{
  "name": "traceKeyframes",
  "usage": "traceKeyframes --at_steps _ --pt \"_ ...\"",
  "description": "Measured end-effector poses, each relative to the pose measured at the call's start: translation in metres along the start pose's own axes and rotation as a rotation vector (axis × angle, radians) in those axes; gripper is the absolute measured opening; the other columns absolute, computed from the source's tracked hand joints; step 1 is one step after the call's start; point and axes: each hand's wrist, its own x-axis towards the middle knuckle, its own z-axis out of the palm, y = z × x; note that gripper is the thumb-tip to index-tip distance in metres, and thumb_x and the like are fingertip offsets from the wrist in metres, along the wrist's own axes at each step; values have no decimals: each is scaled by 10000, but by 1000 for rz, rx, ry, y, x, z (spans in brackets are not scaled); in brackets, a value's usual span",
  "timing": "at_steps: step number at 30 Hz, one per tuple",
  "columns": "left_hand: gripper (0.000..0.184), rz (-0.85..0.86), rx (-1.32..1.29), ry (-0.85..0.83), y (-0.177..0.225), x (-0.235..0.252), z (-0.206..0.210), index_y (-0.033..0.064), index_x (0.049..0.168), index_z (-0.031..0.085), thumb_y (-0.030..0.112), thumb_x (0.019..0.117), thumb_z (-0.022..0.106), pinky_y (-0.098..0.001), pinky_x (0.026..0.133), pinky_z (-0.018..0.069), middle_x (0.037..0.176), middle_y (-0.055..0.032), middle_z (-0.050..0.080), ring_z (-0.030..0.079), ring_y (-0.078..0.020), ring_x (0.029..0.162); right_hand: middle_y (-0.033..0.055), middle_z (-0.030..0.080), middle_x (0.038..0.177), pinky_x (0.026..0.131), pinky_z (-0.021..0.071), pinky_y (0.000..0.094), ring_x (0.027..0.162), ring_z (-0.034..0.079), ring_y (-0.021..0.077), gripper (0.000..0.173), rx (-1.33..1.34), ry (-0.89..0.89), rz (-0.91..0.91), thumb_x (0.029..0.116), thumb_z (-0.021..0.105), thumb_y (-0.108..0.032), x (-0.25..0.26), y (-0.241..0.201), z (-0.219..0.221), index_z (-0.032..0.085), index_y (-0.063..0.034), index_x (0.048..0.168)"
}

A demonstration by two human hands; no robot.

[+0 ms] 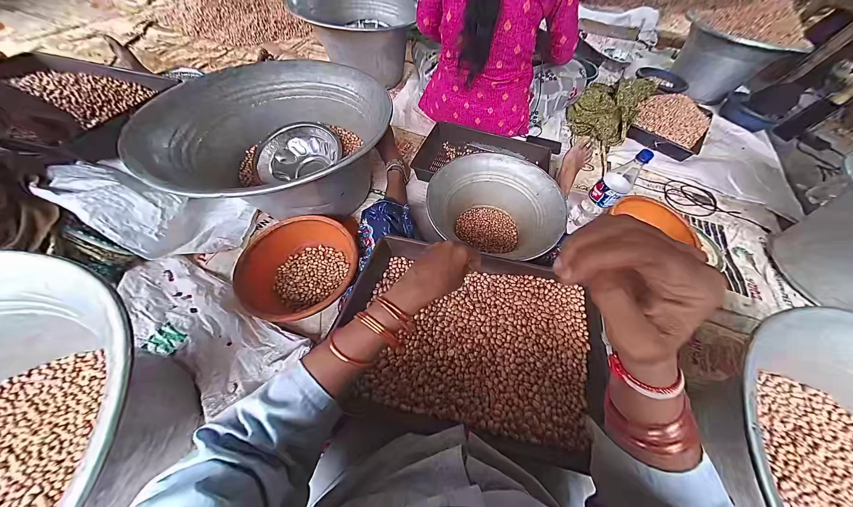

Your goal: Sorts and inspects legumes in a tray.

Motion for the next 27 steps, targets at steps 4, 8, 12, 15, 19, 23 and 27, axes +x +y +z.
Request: traceKeyframes --at_steps 4,8,12,15,19,23,27 --pt "204 -41 18 82 -29 29 50 88 1085 774 82 1011 584 -620 855 553 1053 -180 747 717 -406 992 44 727 850 604 530 446 713 694 224 128 -658 -435 409 964 643 -158 -39 82 22 765 -142 1001" --pt "200 37 92 107 -47 27 73 108 1087 786 86 998 608 -588 813 562 1055 -144 744 720 -366 990 125 718 770 655 514 551 736 703 343 113 -731 -645 650 964 664 -148 -81 117 34 772 -119 977" --pt "164 68 150 124 -47 30 76 120 1052 793 106 986 643 -555 818 565 1033 -113 747 708 -345 1027 130 737 851 752 518 555 844 711 340 154 -640 -813 755 991 640 -188 -82 123 49 778 -135 1034" --pt "137 50 185 136 -46 31 80 102 1012 783 129 976 654 -545 794 572 1011 -127 740 708 -358 1010 110 747 890 781 518 534 877 712 314 177 -573 -905 782 1011 625 -228 -82 121 63 778 -151 1052" --pt "79 -88 -182 218 -45 10 43 56 992 736 103 965 679 -535 660 553 839 -141 710 693 -314 739 130 750 901 768 523 549 874 719 340 196 -541 -875 741 1024 608 -232 -91 119 80 776 -143 1069" --pt "217 -150 -604 388 -76 0 22 39 1121 600 52 966 450 -370 525 472 764 -101 629 564 -200 578 125 732 837 680 522 536 791 715 346 191 -579 -802 640 1033 581 -210 -108 122 97 759 -158 1079" --pt "72 -319 -405 272 -48 -27 -3 57 1077 634 91 1013 629 -398 518 436 658 -95 566 509 -220 524 129 726 834 692 521 532 797 712 347 189 -602 -830 640 1034 581 -214 -109 122 104 751 -165 1099"
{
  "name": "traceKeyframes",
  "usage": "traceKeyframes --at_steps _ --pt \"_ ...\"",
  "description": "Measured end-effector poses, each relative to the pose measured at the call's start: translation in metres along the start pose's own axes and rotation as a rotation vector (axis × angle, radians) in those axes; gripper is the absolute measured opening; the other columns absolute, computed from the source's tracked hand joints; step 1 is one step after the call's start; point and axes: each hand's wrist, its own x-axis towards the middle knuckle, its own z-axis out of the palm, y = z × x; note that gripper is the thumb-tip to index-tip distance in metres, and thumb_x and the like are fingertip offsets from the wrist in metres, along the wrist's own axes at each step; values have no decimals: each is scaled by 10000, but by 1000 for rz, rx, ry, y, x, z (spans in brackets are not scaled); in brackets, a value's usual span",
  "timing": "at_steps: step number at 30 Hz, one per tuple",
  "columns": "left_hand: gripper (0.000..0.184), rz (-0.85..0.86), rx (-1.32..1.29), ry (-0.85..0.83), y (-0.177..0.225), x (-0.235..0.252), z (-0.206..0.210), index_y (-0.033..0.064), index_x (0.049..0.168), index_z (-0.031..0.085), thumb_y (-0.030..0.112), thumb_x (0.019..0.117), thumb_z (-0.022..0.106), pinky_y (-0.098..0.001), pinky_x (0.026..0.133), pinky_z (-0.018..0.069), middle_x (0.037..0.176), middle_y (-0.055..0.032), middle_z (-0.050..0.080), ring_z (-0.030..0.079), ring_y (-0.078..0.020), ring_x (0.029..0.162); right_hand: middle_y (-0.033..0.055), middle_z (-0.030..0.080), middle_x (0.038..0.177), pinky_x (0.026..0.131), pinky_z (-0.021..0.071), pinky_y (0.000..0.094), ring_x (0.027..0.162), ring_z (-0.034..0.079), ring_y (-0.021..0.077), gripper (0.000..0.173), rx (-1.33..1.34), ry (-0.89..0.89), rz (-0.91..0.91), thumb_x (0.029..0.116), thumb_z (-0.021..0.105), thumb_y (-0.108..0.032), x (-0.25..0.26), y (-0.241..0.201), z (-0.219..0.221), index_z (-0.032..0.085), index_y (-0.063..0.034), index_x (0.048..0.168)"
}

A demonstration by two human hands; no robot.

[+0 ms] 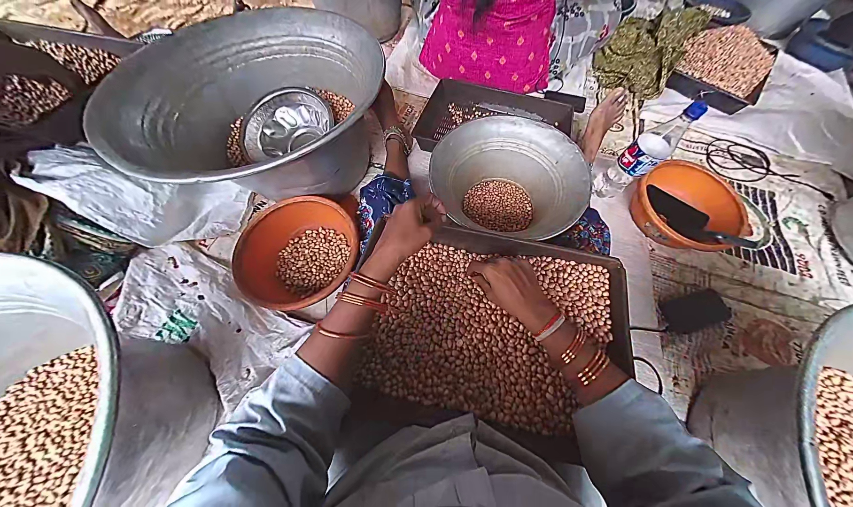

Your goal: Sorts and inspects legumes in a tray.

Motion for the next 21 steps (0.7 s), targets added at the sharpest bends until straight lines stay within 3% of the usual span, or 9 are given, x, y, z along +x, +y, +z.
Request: traceKeyframes --at_steps 3,7,10,13,18,21 --pt "54 49 172 -140 7 -5 -3 62 1003 706 58 950 719 -478 601 504 723 -128 662 616 -284 615 136 737 887 761 528 542 866 712 357 209 27 -45 55 1035 577 -208 0 -3 -1 750 -183 1149" --pt "88 30 314 -353 14 18 -3 43 1019 754 38 937 723 -597 824 509 944 -200 712 674 -389 903 163 730 893 759 518 561 870 708 384 218 40 -116 126 1030 578 -202 -1 -10 -8 731 -156 1178" --pt "77 101 475 -317 8 0 -9 59 904 757 74 855 814 -629 781 528 902 -208 711 684 -422 875 154 728 905 784 502 546 904 702 367 218 27 -146 158 1021 572 -214 0 -13 -9 720 -149 1167" --pt "60 86 602 -318 10 -16 -11 67 884 756 79 851 805 -612 725 544 868 -197 706 691 -417 838 160 728 921 786 499 550 917 703 369 222 20 -162 198 1024 554 -214 -1 -16 -9 712 -139 1161" --pt "135 -78 725 -328 -11 -17 13 123 1038 783 141 979 663 -607 784 549 938 -177 738 713 -407 915 166 720 922 778 516 536 915 710 362 226 -12 -137 182 1028 529 -218 -1 -17 -4 679 -79 1124" --pt "189 -112 700 -318 -21 -20 18 164 1121 783 149 984 653 -617 804 546 978 -178 747 715 -409 932 165 718 935 794 511 542 936 704 363 237 3 -168 162 1018 543 -234 0 -12 -4 681 -68 1115"
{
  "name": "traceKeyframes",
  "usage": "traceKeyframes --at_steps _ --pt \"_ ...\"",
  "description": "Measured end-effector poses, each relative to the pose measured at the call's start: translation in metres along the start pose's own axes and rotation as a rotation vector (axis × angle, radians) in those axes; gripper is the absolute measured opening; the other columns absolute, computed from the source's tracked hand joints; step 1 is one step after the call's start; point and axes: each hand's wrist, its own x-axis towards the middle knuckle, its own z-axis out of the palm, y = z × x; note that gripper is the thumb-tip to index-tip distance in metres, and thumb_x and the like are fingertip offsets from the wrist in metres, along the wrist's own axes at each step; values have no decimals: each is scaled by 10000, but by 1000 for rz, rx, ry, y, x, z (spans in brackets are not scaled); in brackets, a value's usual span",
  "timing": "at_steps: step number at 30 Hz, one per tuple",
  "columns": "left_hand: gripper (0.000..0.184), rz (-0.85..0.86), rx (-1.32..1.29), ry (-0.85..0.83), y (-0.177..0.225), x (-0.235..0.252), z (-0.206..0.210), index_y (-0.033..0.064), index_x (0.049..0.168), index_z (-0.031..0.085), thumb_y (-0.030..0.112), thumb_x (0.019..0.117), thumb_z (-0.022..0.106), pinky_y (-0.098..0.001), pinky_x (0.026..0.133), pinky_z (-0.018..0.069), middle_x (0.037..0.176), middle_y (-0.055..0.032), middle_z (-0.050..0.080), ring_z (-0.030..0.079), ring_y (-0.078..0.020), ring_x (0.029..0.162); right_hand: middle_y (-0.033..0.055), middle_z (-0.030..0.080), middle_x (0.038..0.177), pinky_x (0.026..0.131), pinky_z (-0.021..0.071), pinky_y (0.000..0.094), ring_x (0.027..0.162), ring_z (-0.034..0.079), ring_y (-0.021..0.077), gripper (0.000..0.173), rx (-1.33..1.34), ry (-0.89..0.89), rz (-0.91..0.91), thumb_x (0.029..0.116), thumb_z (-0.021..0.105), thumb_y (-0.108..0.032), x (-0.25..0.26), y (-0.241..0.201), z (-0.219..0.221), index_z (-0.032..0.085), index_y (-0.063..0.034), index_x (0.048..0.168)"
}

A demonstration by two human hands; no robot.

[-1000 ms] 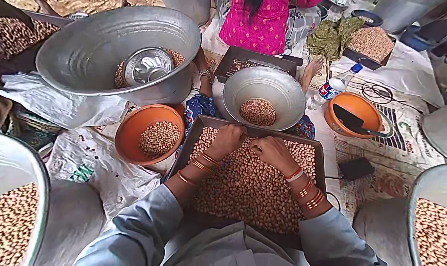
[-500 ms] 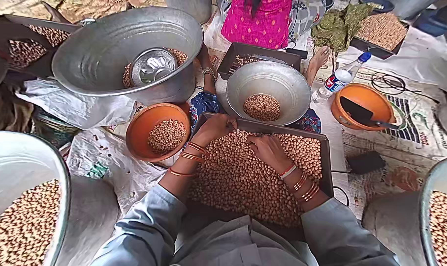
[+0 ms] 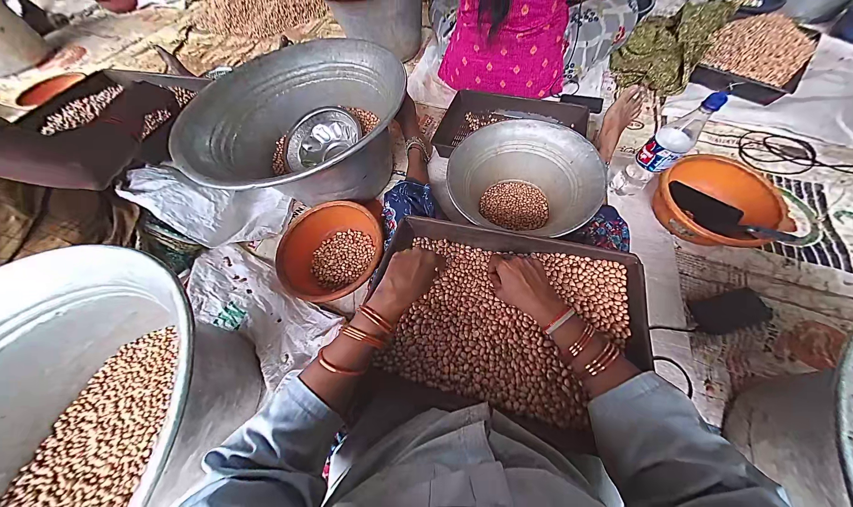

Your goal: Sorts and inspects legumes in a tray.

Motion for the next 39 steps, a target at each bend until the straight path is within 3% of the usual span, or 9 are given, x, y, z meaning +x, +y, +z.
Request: traceKeyframes --at_steps 5,11,14,16,24,30,33,35,39 --pt "160 -12 37 -23 6 -6 2 112 1084 764 131 970 653 -621 800 544 974 -195 738 710 -425 949 105 732 891 771 533 534 853 701 289 197 349 32 -32 1006 645 -264 4 27 -4 743 -105 1071" --pt "151 -13 -39 -43 -3 0 8 106 1049 755 193 966 664 -638 804 541 959 -186 740 712 -416 938 29 641 803 515 444 192 561 536 56 219 1220 -34 19 1096 395 -175 -21 47 -15 596 -92 1120" --pt "113 36 -273 145 -16 -7 2 75 1025 756 143 944 716 -649 726 540 842 -192 712 694 -409 796 23 532 694 479 333 229 514 416 81 173 1053 94 11 1074 521 -208 -32 45 -24 653 -97 1068" --pt "96 65 -342 257 -17 -15 2 55 1016 743 110 937 731 -643 674 536 797 -201 680 669 -414 732 76 587 717 527 402 354 553 484 176 157 841 199 -6 1046 614 -223 -39 44 -30 687 -84 1049" --pt "144 74 -215 108 2 11 22 125 1075 777 199 982 696 -647 813 546 952 -163 756 723 -399 916 151 718 868 756 528 550 835 687 336 123 376 182 2 996 679 -156 -21 32 -34 765 -68 1009" --pt "132 -125 -150 460 -35 -27 -13 22 997 710 137 978 650 -670 664 524 857 -267 679 678 -483 787 134 738 891 738 543 554 881 712 348 93 162 84 -58 949 689 -117 -19 23 -24 779 -106 970" --pt "265 -230 0 635 -62 -34 -32 19 1174 670 85 918 693 -716 954 427 1168 -320 603 562 -544 1144 144 730 898 740 537 558 889 710 358 112 106 48 -71 965 654 -127 -17 21 -16 762 -102 980" --pt "322 -145 -11 638 -58 -37 -35 26 1195 656 76 890 747 -710 974 421 1229 -309 582 534 -542 1198 148 725 886 735 536 556 880 706 363 100 76 54 -80 960 664 -119 -15 20 -12 760 -96 980" --pt "72 104 -163 404 -30 -22 -11 68 981 756 68 909 760 -617 880 537 1018 -192 705 672 -419 1000 142 729 899 747 533 554 893 706 358 103 69 22 -83 948 679 -103 -15 16 -15 763 -107 1008"
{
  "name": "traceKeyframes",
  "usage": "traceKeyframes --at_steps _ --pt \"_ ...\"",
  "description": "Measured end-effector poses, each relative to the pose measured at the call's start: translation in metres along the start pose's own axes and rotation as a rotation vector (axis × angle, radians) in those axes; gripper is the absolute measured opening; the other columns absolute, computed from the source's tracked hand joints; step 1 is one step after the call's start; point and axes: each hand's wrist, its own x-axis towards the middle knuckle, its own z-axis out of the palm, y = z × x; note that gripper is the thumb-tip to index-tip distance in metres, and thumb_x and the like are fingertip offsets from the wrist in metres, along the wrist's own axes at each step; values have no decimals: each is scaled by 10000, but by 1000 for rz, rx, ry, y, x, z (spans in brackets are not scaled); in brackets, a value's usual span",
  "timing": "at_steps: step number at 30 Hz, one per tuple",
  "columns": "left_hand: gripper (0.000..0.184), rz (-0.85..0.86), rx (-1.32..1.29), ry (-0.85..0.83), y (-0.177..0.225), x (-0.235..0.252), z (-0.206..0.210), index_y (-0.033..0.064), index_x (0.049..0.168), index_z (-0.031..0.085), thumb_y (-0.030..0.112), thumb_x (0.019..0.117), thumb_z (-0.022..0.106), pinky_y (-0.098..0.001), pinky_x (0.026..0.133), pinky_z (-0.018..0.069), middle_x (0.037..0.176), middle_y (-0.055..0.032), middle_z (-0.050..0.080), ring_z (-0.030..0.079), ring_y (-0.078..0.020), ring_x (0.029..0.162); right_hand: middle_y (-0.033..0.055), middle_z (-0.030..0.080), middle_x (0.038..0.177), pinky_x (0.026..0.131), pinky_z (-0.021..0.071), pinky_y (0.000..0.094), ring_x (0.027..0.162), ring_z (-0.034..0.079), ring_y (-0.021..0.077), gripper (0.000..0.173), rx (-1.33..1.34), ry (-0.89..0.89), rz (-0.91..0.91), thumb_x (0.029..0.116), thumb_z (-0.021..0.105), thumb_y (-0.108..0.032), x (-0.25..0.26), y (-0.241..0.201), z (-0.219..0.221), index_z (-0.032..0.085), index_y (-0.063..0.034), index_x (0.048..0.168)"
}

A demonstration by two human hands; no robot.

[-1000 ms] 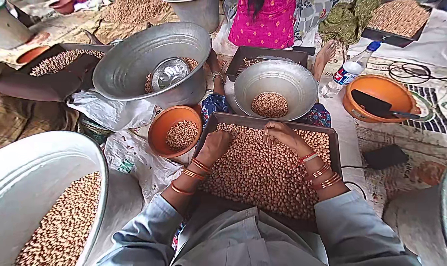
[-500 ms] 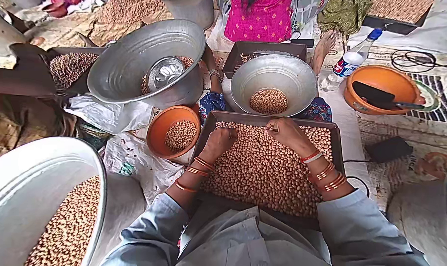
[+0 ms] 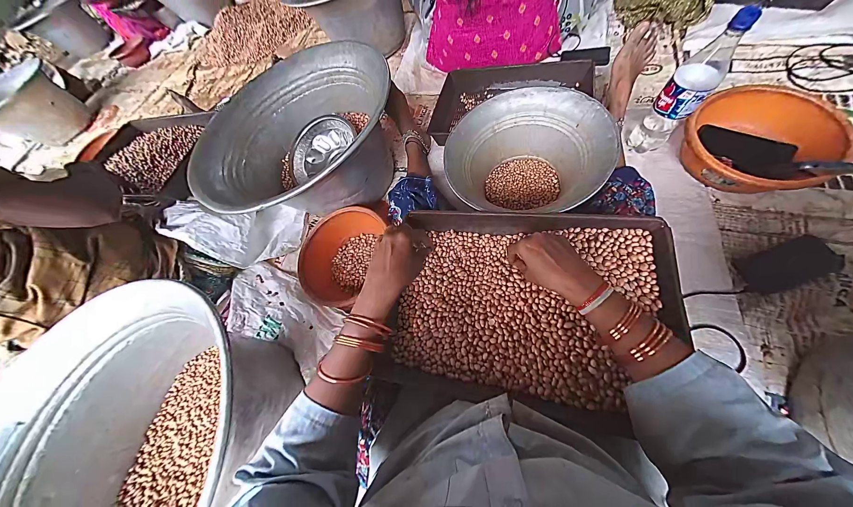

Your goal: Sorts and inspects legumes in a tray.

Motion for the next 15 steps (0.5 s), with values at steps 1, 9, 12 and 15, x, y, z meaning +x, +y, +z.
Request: traceKeyframes --at_steps 1,9,12,15 --pt "57 18 8 -58 2 5 13 72 963 775 81 907 765 -594 887 542 996 -177 714 677 -401 1001 142 729 902 752 528 554 895 703 357 110 5 -16 -1 939 687 -102 0 0 -1 763 -108 1019" --pt "121 21 122 -187 9 14 51 62 1012 779 130 917 746 -606 955 510 1081 -196 715 630 -430 1144 64 650 783 690 496 451 729 619 212 98 437 120 -31 954 687 -180 7 35 -11 706 -94 995" --pt "118 -30 82 -209 6 12 48 61 1007 774 137 931 724 -622 938 513 1075 -191 716 639 -427 1126 19 535 723 533 392 282 573 473 91 82 829 365 -36 946 541 -52 10 45 -18 616 -46 977" --pt "140 -113 -116 -188 2 14 38 56 1047 770 152 965 709 -641 882 540 1036 -177 747 711 -383 1000 35 544 762 579 400 306 622 483 105 103 823 349 5 986 527 -42 6 46 -24 630 -38 984"
